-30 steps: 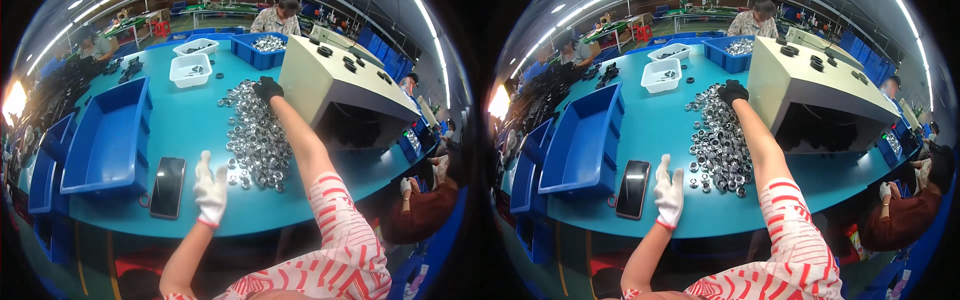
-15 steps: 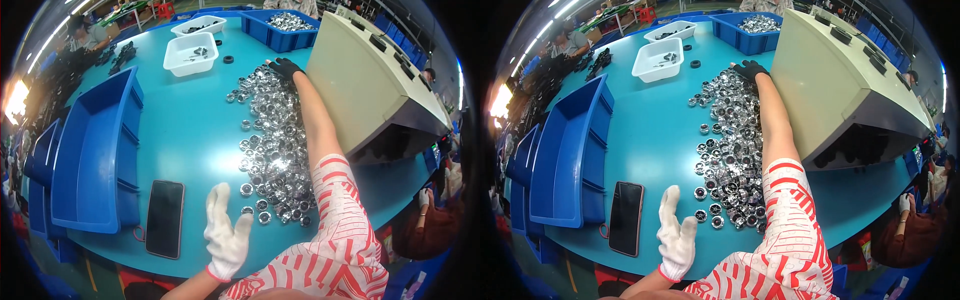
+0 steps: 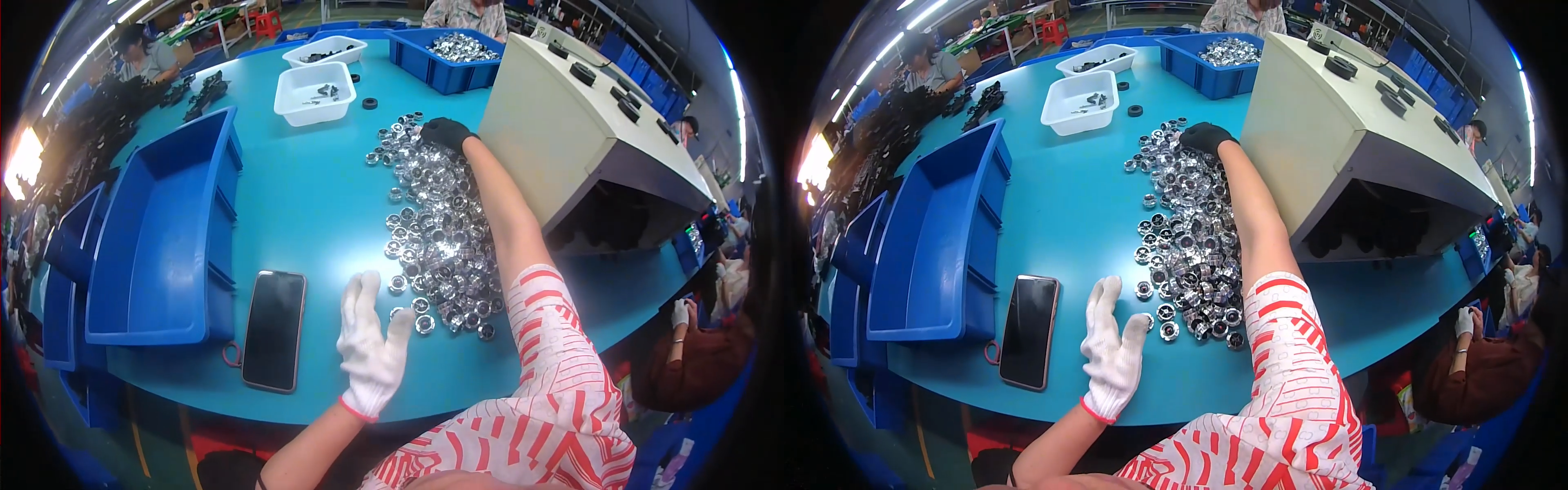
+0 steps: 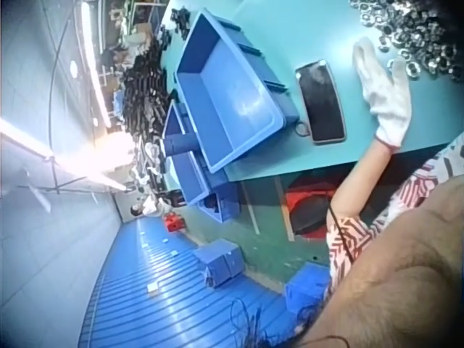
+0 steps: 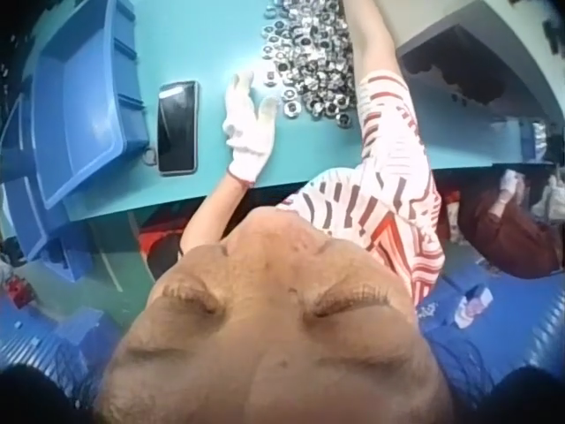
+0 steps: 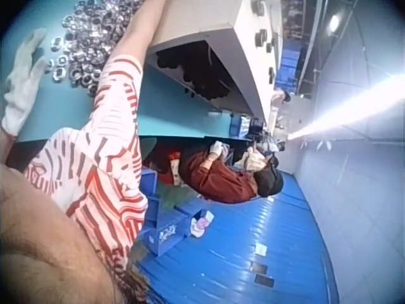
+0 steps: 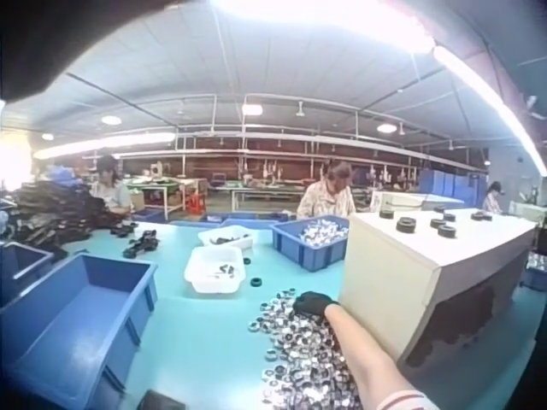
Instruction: Assembling small cylindrical parts with metal rings at a factory workbench.
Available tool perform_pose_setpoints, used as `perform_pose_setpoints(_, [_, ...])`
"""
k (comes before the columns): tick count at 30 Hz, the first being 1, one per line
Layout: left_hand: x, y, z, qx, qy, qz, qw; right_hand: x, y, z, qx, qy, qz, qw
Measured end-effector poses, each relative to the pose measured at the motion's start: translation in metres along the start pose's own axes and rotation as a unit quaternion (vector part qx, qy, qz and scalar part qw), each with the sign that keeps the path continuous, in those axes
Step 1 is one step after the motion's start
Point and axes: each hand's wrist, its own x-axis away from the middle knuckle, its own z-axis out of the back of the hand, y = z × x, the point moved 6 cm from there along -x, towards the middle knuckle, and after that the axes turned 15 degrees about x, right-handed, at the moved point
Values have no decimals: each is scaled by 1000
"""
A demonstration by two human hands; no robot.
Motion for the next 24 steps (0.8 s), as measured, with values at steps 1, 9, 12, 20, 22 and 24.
perform_pose_setpoints(1, [0, -1, 0, -11, -1, -13, 1000, 8, -8, 1, 10, 7, 15, 1000])
perform_pose_setpoints(9, [1, -1, -1, -21, 19, -21, 999, 39, -37, -8, 27, -7, 88, 996])
perform_pose_setpoints(12, [0, -5, -4, -15, -8, 7, 1000, 58, -49, -6, 3, -51, 69, 996])
perform_pose_setpoints(20, [-2, -2, -4, -28, 0, -12, 1000, 117, -89, 13, -22, -73, 64, 995])
perform_pose_setpoints(22, [-2, -6, -6, -30, 8, -24, 999, 118, -89, 8, -28, -61, 83, 994])
perform_pose_setpoints(24, [-2, -4, -6, -32, 16, -37, 999, 119, -90, 6, -37, -36, 118, 992])
